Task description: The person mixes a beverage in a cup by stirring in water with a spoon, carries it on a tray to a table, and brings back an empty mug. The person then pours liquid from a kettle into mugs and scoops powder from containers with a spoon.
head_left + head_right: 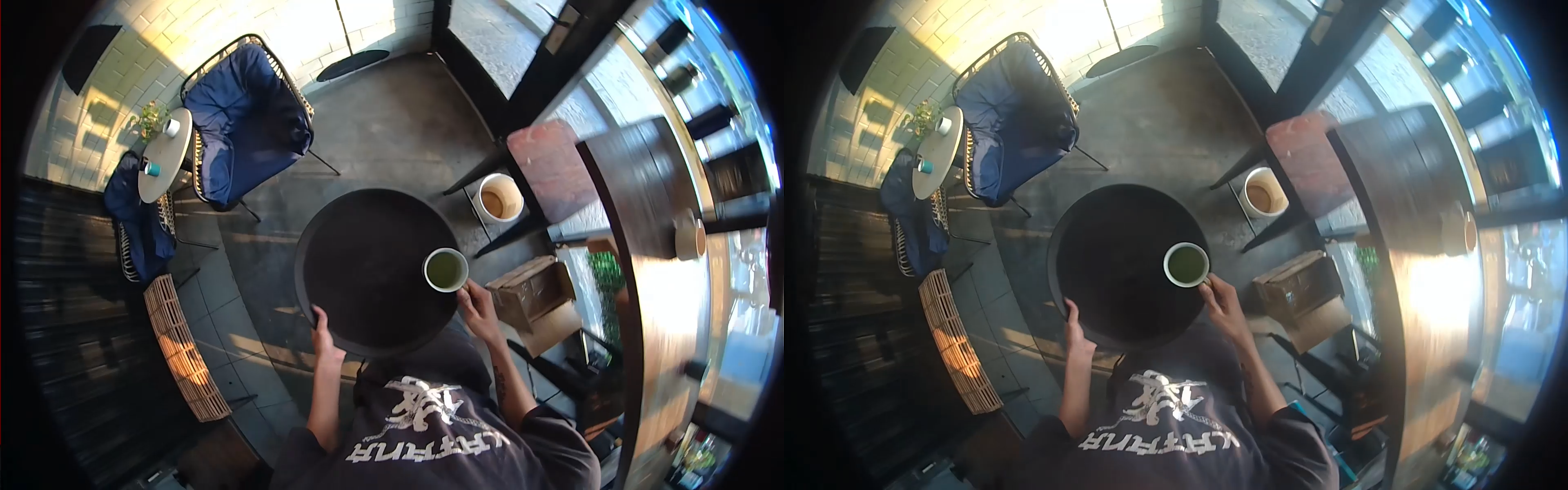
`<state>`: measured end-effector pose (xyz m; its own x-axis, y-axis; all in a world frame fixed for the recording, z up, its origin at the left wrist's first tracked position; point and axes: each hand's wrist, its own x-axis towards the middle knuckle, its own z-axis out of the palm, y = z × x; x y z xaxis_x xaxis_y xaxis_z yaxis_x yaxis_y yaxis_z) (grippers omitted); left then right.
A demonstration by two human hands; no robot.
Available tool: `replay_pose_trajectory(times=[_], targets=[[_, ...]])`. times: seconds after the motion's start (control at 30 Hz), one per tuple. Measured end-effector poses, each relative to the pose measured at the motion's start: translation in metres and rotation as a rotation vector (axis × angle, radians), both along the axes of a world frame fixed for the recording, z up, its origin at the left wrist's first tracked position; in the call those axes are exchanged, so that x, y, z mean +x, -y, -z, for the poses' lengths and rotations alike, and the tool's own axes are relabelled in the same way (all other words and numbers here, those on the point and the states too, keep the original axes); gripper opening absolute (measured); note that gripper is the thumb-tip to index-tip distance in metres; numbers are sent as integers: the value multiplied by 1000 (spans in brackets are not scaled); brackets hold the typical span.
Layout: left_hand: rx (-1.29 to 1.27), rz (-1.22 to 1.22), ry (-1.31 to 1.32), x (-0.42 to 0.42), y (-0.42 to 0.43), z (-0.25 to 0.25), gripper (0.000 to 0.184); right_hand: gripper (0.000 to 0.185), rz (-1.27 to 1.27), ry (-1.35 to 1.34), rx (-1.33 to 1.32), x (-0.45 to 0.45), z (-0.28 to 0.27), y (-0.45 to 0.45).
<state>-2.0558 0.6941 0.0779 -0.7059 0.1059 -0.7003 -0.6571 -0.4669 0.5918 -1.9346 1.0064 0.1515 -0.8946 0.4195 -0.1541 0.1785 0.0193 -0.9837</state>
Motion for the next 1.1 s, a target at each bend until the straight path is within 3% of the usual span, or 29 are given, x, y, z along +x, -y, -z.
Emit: replay_pose_trajectory(times=[0.13, 0.27, 0.37, 0.47, 0.53, 0.6, 0.8, 0.87, 0.93, 1.0, 1.1], targets=[[-187, -102, 28, -28, 12, 38, 65, 27, 21, 36, -116, -42, 33, -59], [-295, -123, 79, -49, 3, 54, 63, 30, 75, 140, -48, -62, 101, -116], [-332, -64, 130, -70, -16, 68, 62, 25, 214, 202, -18, -79, 169, -149], [-302, -6, 266, -73, -27, 102, 61, 38, 325, 389, 48, -76, 271, -181], [-279, 24, 260, -67, -40, 124, 62, 35, 483, 314, -172, -77, 350, -199], [-271, 37, 303, -55, -52, 141, 62, 34, 655, 396, -366, -96, 388, -218], [-267, 91, 392, -25, -92, 176, 59, 50, 938, 828, -153, -105, 504, -305], [-285, 89, 458, -17, -96, 182, 59, 49, 917, 1037, 25, -66, 587, -354], [-337, 87, 504, -10, -96, 188, 60, 49, 749, 1205, 326, -63, 591, -376], [-378, 84, 532, -10, -98, 190, 61, 53, 673, 1389, 280, -104, 529, -373], [-363, 83, 555, -13, -107, 192, 65, 51, 598, 1468, 456, -115, 510, -381]])
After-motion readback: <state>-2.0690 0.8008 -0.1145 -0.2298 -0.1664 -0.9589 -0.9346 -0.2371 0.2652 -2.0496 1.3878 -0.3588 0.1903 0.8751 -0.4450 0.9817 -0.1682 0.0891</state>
